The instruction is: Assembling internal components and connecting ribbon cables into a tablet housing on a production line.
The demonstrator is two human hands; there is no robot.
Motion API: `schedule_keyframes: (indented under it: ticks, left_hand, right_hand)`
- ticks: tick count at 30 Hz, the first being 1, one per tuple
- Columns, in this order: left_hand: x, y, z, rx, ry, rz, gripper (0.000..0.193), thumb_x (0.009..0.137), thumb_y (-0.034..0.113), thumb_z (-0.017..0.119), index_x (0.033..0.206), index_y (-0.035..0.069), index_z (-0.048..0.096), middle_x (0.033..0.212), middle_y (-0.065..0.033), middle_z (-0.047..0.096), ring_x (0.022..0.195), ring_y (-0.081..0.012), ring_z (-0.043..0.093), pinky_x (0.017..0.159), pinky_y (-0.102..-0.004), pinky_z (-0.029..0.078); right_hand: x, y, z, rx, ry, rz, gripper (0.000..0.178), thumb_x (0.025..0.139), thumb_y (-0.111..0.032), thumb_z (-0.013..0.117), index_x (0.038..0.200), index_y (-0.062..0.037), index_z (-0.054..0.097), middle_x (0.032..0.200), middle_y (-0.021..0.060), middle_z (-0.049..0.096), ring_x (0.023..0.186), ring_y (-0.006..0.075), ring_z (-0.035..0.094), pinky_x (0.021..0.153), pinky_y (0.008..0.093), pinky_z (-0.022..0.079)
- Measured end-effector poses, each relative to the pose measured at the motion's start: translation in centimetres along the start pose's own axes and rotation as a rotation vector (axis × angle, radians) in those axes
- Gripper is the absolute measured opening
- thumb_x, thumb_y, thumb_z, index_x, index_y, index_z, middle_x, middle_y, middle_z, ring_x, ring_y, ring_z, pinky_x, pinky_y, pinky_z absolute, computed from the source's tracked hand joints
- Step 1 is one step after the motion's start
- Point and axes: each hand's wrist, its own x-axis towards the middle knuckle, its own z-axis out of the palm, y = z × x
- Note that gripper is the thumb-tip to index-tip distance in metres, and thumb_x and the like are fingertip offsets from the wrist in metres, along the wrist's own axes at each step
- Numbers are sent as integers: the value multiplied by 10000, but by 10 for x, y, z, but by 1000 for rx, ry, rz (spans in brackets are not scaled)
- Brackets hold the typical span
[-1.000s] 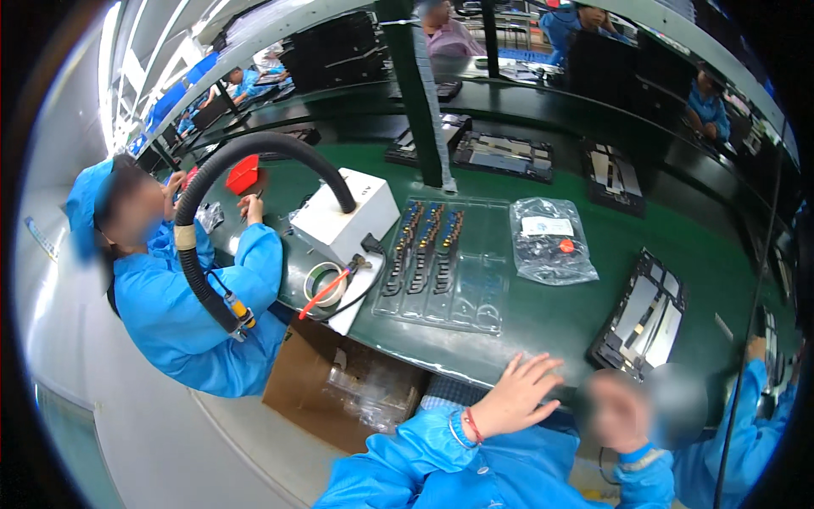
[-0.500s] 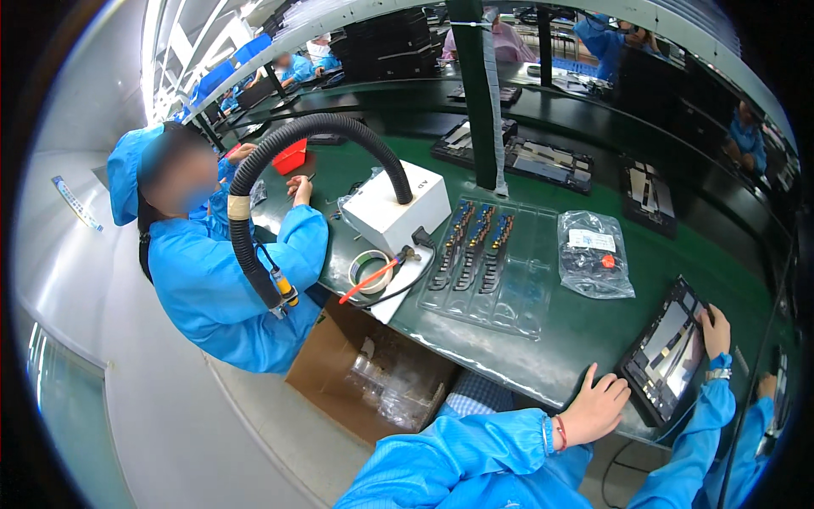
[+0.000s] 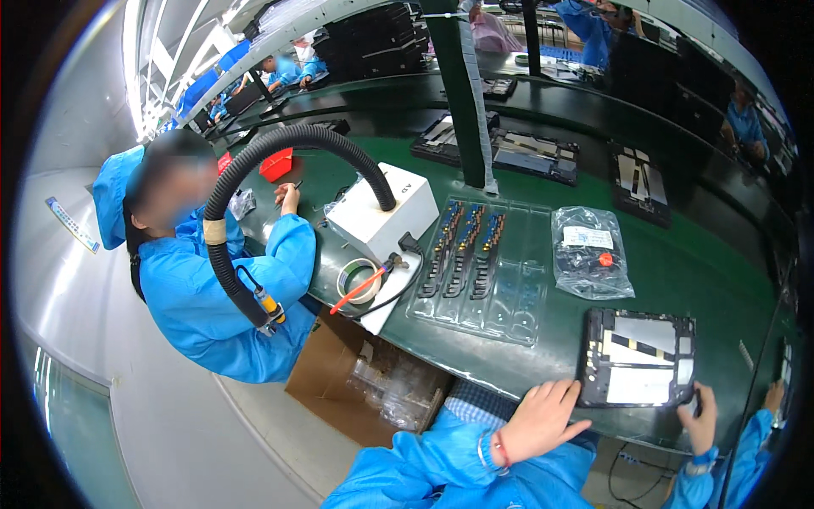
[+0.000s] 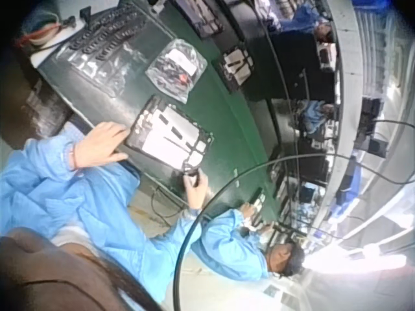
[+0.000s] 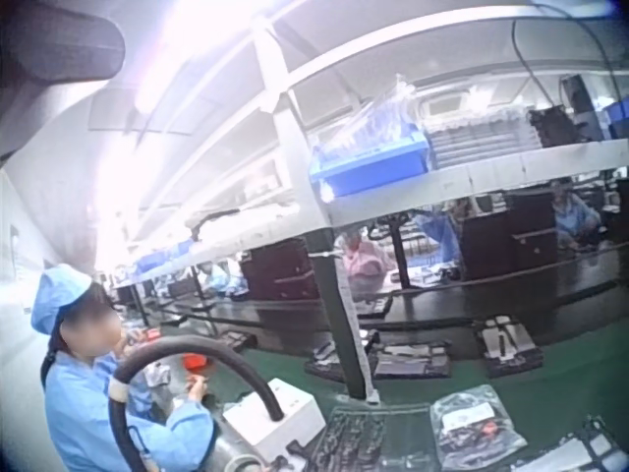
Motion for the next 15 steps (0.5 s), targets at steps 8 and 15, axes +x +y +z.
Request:
schedule_keyframes:
  ticks: [8, 15]
  left_hand:
    - [-9, -23, -19, 56, 156, -48, 452, 776, 215, 637, 1131, -30, 500, 1011, -148, 554, 875, -306, 547, 761, -359, 461]
    - [-14, -41, -35, 41, 217, -59, 363, 758, 144, 660, 1074, -7, 564, 857, -145, 604, 754, -298, 577, 672, -372, 468]
  right_hand:
    - [-32, -63, 27, -22, 30, 144, 403, 614, 62, 660, 1003, 41, 557, 897, 137, 555, 806, 258, 545, 749, 307, 432]
    - [-25, -102, 54, -34, 34, 89, 433, 665, 23, 682, 1077, 31, 549, 928, 142, 550, 825, 284, 555, 743, 300, 442]
